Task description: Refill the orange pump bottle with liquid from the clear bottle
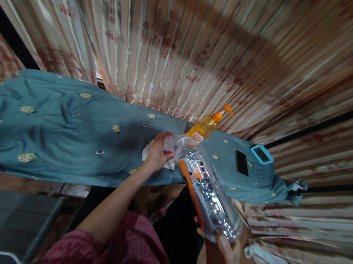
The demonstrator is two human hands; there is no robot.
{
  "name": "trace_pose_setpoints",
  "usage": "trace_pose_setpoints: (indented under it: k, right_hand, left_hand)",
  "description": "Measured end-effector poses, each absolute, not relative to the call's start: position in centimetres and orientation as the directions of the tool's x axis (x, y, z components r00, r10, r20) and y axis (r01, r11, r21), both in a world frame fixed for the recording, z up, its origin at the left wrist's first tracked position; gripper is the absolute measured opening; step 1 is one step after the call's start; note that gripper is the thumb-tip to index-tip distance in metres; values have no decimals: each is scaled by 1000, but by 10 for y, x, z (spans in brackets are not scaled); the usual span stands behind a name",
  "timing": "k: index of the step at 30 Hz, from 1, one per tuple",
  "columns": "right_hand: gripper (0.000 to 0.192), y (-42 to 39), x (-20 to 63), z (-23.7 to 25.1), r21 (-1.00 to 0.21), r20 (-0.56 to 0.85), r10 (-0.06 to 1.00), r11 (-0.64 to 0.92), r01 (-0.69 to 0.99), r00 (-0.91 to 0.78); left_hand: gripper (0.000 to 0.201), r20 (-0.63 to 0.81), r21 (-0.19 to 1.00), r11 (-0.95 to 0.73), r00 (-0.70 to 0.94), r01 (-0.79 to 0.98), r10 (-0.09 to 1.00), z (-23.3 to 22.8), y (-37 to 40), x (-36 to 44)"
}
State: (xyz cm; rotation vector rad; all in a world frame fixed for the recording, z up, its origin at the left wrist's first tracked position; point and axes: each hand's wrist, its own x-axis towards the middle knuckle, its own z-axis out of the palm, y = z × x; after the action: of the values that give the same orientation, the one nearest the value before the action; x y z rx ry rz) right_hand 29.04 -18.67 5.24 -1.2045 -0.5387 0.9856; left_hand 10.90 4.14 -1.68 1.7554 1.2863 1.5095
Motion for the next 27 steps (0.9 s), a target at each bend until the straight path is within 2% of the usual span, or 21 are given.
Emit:
trace_pose_setpoints:
  k: [5, 7, 12, 17, 21, 27]
  right_hand:
    - [82, -189, 292, 53, -949, -132, 861, 33, -313, 491]
    - [86, -191, 294, 53, -950, -126, 861, 38, -310, 492]
    - [72, -195, 298, 45, -949, -114, 868, 50, -313, 484]
    - [83, -198, 300, 38, -950, -112, 864, 52, -308, 491]
    - [81, -198, 297, 39, -942, -112, 866, 63, -329, 487]
    - [59, -195, 292, 44, -932, -132, 849, 71, -357, 512]
  left_hand:
    - [67, 476, 838, -433, -56, 332, 878, -17, 41, 110]
    - [66, 477, 840, -435, -61, 325, 877, -18, 41, 110]
    - [64, 483, 843, -443, -69, 305, 873, -18, 42, 110]
    - [62, 471, 853, -437, -58, 285, 880, -19, 45, 107]
    - [62, 475, 851, -450, -33, 272, 879, -20, 48, 104]
    - [65, 447, 858, -426, -9, 286, 895, -17, 49, 102]
